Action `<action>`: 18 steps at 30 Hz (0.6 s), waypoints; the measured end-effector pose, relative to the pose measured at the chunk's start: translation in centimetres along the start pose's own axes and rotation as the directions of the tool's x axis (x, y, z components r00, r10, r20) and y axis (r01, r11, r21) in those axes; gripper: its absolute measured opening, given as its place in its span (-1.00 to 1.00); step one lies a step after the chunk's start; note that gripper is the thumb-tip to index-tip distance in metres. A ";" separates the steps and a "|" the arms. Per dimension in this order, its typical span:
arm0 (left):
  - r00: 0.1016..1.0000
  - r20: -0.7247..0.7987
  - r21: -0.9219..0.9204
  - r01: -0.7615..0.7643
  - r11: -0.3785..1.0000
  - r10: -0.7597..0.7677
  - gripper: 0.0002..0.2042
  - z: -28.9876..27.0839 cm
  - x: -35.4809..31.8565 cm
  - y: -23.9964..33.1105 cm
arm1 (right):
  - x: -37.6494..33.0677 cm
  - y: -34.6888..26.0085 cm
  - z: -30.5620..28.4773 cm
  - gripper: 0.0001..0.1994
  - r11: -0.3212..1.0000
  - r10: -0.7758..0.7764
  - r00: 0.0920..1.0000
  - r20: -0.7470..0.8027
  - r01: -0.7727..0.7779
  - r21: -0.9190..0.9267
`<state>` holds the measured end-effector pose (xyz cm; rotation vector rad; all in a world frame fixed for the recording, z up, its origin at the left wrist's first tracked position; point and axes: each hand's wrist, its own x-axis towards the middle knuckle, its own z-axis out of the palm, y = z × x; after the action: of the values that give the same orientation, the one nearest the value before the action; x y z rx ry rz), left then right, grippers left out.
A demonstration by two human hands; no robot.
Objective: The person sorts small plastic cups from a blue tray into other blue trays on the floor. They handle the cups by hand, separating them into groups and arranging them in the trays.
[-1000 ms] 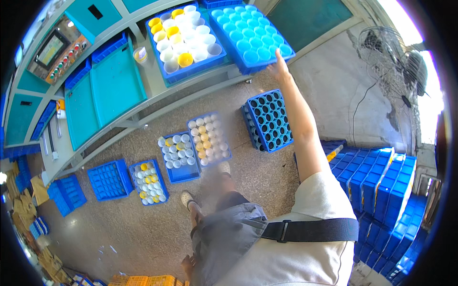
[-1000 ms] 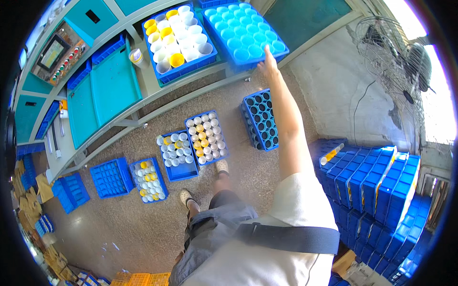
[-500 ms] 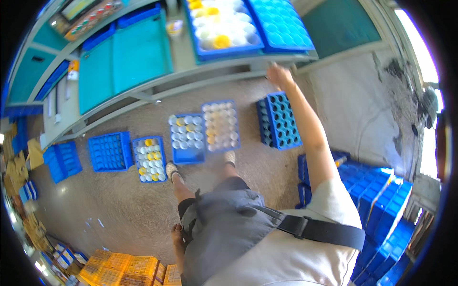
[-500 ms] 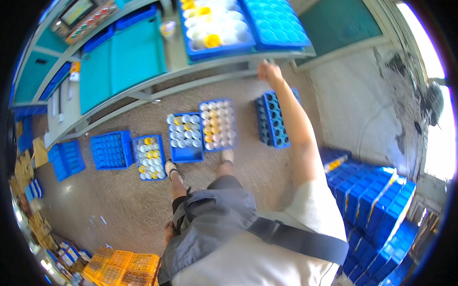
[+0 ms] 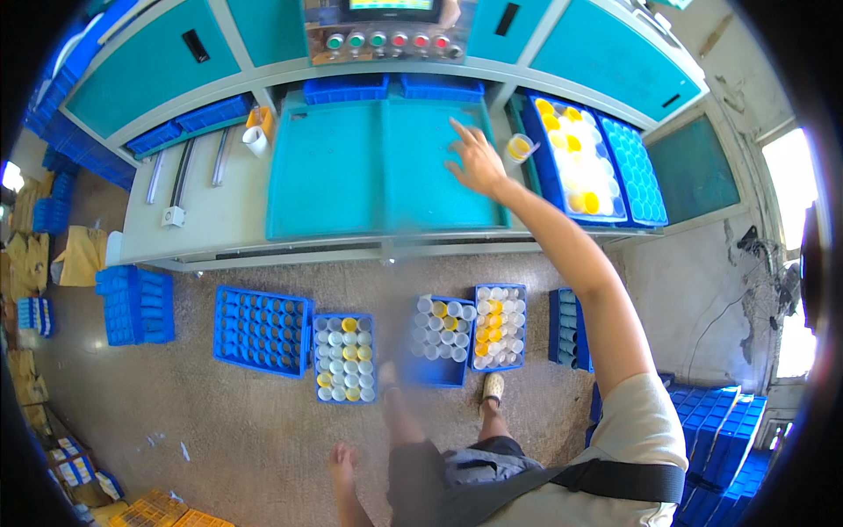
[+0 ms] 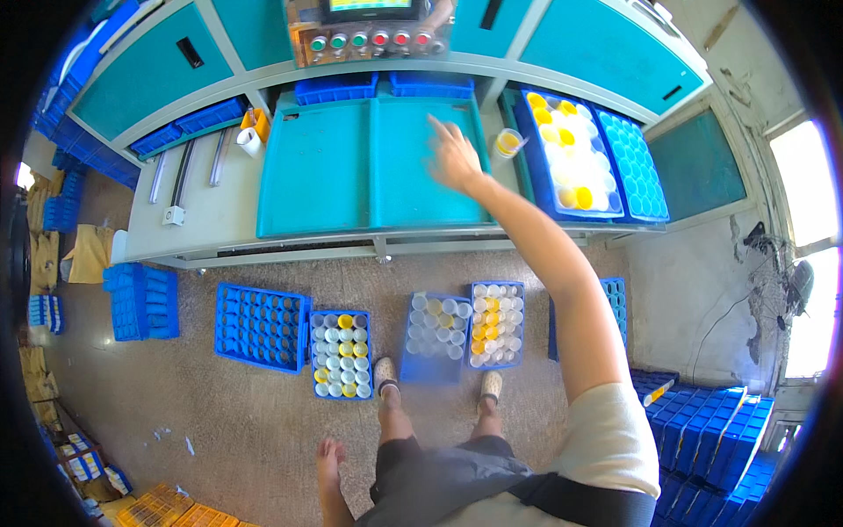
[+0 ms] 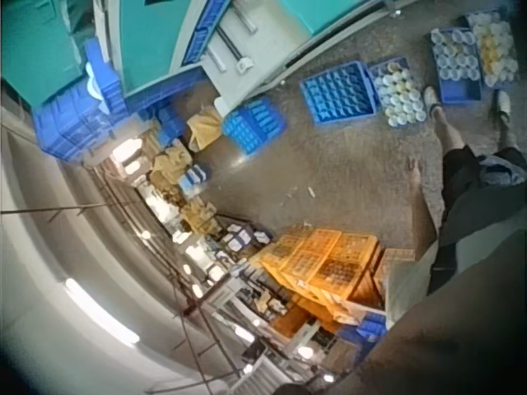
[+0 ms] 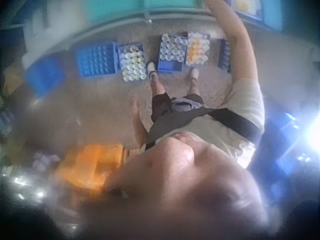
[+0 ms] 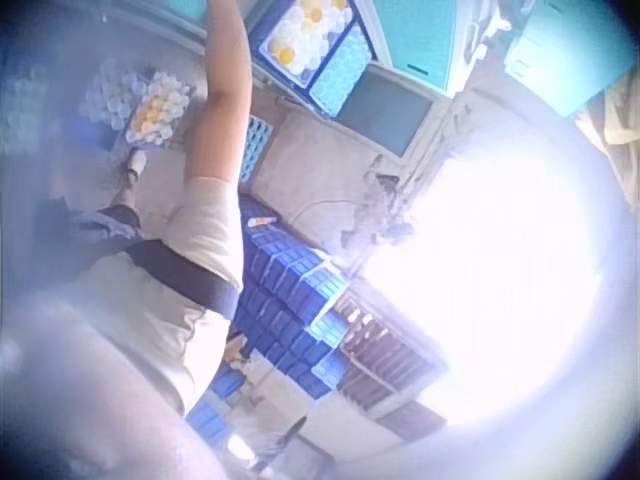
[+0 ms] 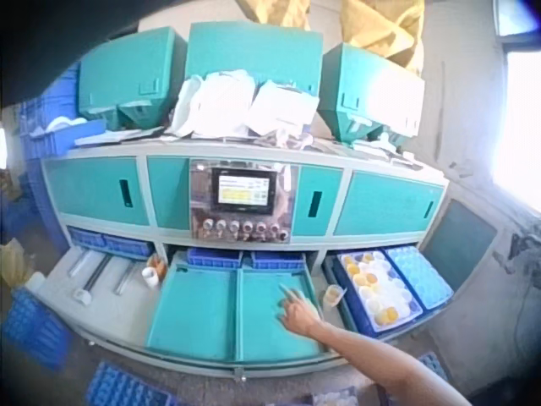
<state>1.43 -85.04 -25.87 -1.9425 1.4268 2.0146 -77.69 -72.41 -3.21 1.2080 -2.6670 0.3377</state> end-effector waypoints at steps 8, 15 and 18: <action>0.982 0.175 0.274 0.025 0.962 -0.075 -0.54 -15.0 -7.1 -14.8 | 25.0 -6.8 2.2 -0.51 0.894 0.191 0.980 0.052 -0.152 -0.421; 0.870 0.026 -0.092 0.493 0.865 -0.492 -0.65 -11.9 -9.3 -17.6 | 29.3 -7.0 4.0 -0.33 0.761 0.238 0.963 0.123 -0.107 -0.639; 0.895 -0.116 -0.105 0.419 0.902 -0.430 -0.78 -9.1 -6.8 -13.3 | 26.6 -8.9 4.0 -0.52 0.798 -0.048 0.978 0.205 0.161 -0.581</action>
<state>17.71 -78.69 -26.59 -2.2200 0.8412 1.7865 -88.50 -98.23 1.23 1.1955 -2.5133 -0.6237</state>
